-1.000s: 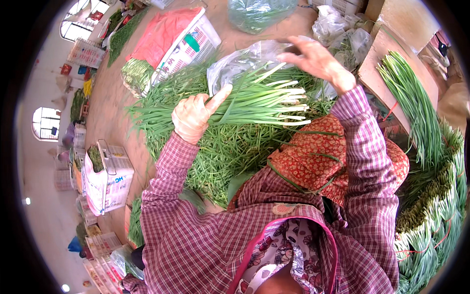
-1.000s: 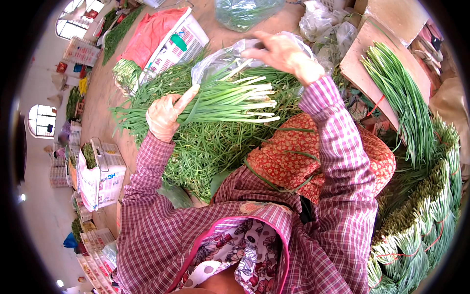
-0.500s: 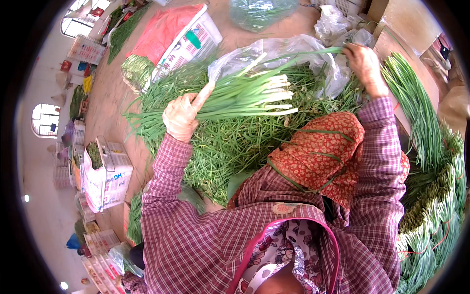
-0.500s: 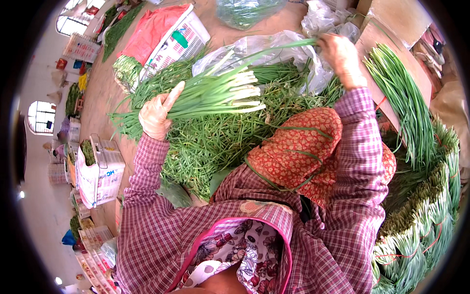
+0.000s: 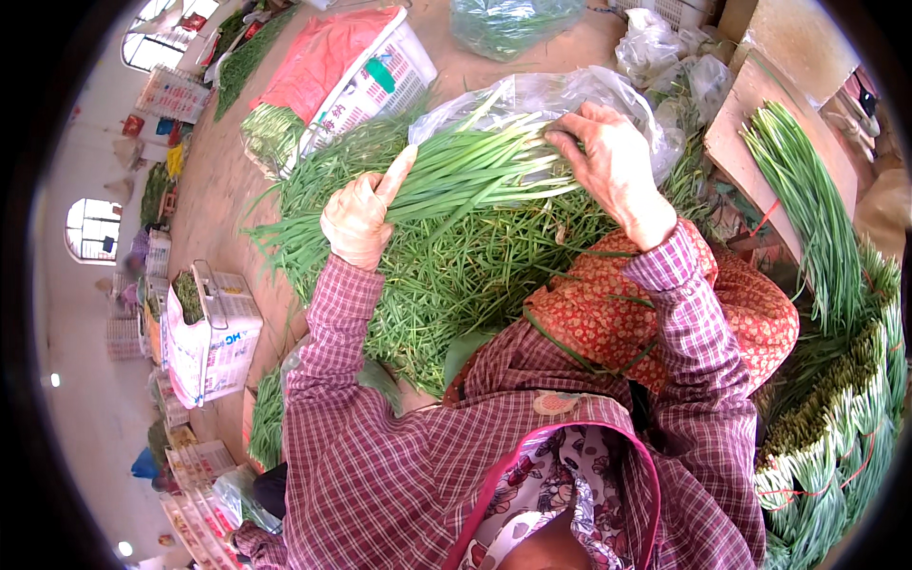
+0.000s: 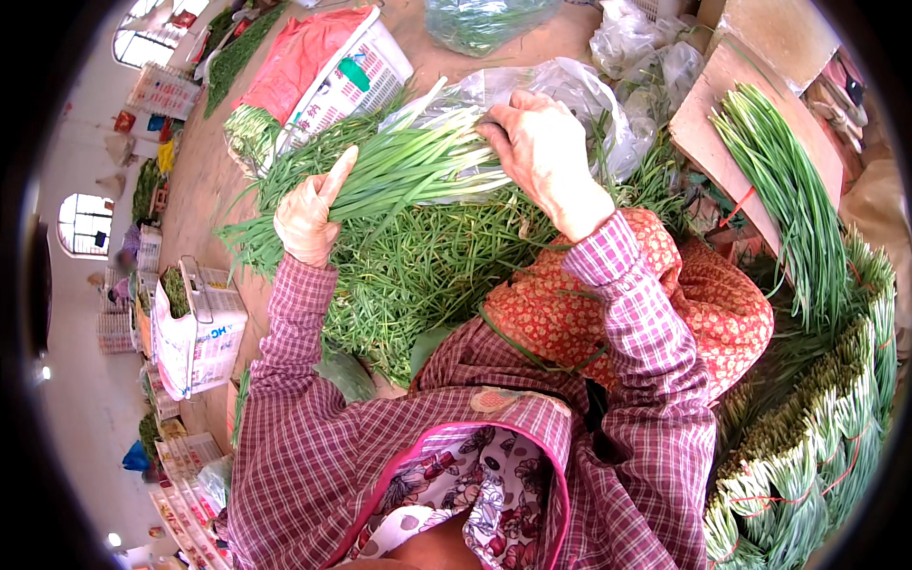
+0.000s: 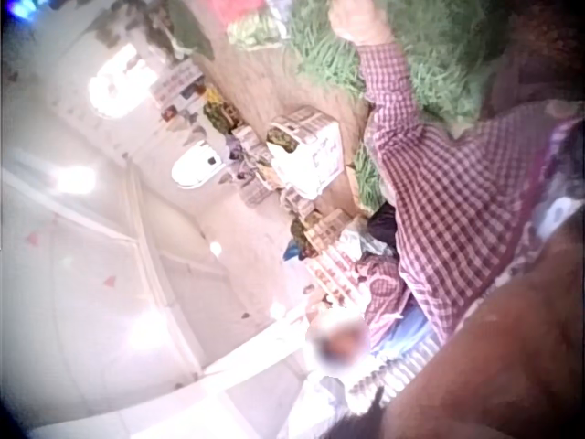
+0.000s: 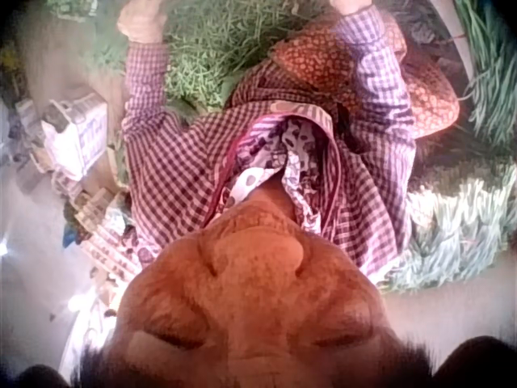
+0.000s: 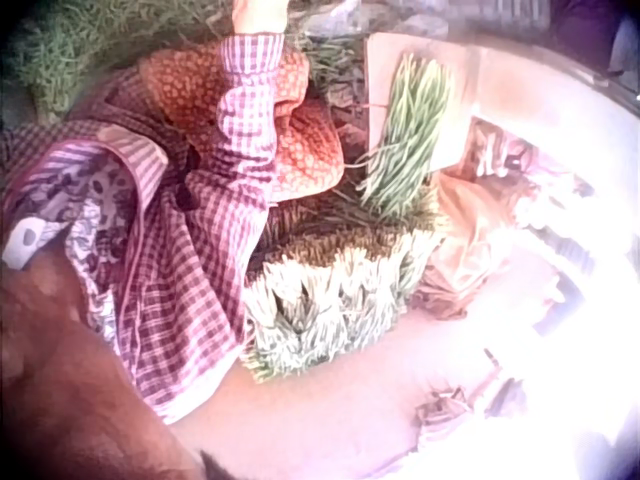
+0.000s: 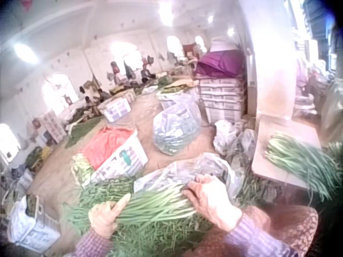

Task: The person bundles bunches of chives together by hand, securing them with red ties and stacking the finished bundles.

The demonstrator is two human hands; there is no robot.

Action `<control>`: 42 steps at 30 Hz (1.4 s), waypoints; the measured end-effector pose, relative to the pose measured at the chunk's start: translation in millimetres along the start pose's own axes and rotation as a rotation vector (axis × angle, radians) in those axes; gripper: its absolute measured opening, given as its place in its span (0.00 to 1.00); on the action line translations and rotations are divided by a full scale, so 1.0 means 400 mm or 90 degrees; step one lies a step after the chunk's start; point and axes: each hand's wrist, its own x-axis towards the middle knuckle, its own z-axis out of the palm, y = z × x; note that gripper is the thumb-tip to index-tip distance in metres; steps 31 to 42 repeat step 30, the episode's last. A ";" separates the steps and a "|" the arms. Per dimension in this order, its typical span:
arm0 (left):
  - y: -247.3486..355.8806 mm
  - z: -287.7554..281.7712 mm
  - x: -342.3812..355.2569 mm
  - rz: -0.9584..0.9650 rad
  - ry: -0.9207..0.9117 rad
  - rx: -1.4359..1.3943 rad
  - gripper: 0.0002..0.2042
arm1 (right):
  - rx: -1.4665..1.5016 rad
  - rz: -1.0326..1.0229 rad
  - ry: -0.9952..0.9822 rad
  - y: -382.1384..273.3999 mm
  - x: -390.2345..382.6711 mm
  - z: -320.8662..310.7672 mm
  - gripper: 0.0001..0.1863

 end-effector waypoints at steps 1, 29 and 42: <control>0.002 -0.003 -0.001 -0.006 -0.007 0.004 0.48 | -0.009 0.003 -0.001 -0.006 -0.001 0.007 0.12; 0.030 0.015 0.020 -0.135 0.083 -0.103 0.45 | -0.079 0.102 -0.009 -0.082 -0.008 0.031 0.15; 0.034 0.014 0.020 -0.139 0.079 -0.110 0.46 | -0.046 0.136 -0.064 -0.092 0.002 0.019 0.16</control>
